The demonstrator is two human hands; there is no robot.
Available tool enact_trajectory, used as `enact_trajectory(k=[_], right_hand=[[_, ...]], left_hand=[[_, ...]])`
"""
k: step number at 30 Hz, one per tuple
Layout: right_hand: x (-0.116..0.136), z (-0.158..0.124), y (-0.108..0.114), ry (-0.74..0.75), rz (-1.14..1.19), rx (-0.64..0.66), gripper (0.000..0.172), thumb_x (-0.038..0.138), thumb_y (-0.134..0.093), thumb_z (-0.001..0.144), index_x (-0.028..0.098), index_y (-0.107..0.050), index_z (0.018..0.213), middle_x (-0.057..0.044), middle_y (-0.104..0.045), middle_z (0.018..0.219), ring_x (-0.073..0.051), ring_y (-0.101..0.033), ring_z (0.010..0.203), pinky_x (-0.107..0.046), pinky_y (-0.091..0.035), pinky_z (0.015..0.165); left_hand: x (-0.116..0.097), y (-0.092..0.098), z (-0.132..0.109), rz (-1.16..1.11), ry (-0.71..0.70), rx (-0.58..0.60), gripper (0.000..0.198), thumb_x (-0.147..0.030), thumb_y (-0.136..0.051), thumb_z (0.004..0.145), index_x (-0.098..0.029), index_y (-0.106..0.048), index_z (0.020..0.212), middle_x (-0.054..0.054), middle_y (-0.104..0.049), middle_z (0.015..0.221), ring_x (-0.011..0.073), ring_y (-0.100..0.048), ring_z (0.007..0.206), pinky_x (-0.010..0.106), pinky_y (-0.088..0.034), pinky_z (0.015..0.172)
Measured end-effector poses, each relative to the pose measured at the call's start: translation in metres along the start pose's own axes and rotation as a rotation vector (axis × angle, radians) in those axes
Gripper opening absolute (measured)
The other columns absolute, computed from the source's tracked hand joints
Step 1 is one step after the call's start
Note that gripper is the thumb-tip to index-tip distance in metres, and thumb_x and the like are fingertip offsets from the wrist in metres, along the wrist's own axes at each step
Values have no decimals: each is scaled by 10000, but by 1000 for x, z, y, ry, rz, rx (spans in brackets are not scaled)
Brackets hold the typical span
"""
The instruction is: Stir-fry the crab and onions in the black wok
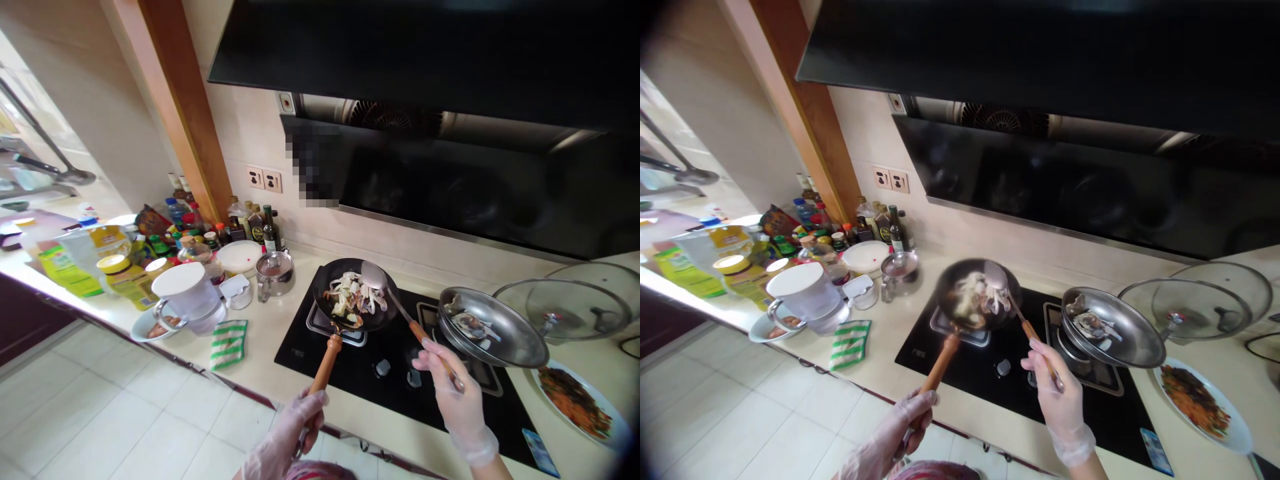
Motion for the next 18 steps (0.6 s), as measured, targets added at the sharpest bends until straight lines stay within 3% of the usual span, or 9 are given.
enact_trajectory(k=[3, 6, 9, 14, 18], right_hand=[[-5, -3, 13, -26, -23, -66, 214, 330, -586, 928, 205, -677, 1075, -72, -745, 925, -185, -741, 701, -284, -621, 696], [-9, -3, 17, -14, -31, -114, 220, 339, -585, 927, 195, -675, 1066, -87, -742, 963, -181, -739, 691, -282, -619, 691], [-9, -3, 12, 19, -82, -86, 208, 333, -600, 915, 195, -682, 1049, -90, -745, 973, -179, -738, 672, -261, -614, 646], [-7, 0, 7, 43, -135, -45, 189, 319, -592, 916, 202, -682, 1034, -81, -752, 962, -173, -736, 642, -243, -612, 613], [7, 14, 5, 85, -184, -7, 182, 322, -591, 910, 209, -689, 1015, -64, -757, 882, -166, -728, 600, -227, -607, 573]], left_hand=[[-1, -1, -2, -10, 51, -3, 361, -553, -592, 782, -213, -477, 748, -66, -522, 563, 24, -329, 300, 214, -93, 336], [-9, -1, 9, 50, -13, -6, 421, -593, -641, 724, -218, -453, 759, -82, -503, 534, 23, -340, 302, 199, -104, 327], [-2, 3, 19, 96, -30, -7, 547, -699, -656, 638, -226, -446, 817, -98, -499, 479, 37, -317, 258, 203, -117, 304], [13, 8, 19, 56, -18, -24, 583, -713, -639, 648, -221, -437, 889, -93, -533, 491, 38, -334, 247, 199, -117, 302], [18, -6, 19, 20, -31, -24, 652, -763, -635, 600, -224, -420, 898, -98, -520, 488, 43, -335, 242, 200, -123, 296]])
Point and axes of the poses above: each hand's wrist, its own z-axis towards the middle knuckle, its own y-axis out of the back of the hand, x = y × z, the point moved 9 cm from there along z, towards the middle knuckle
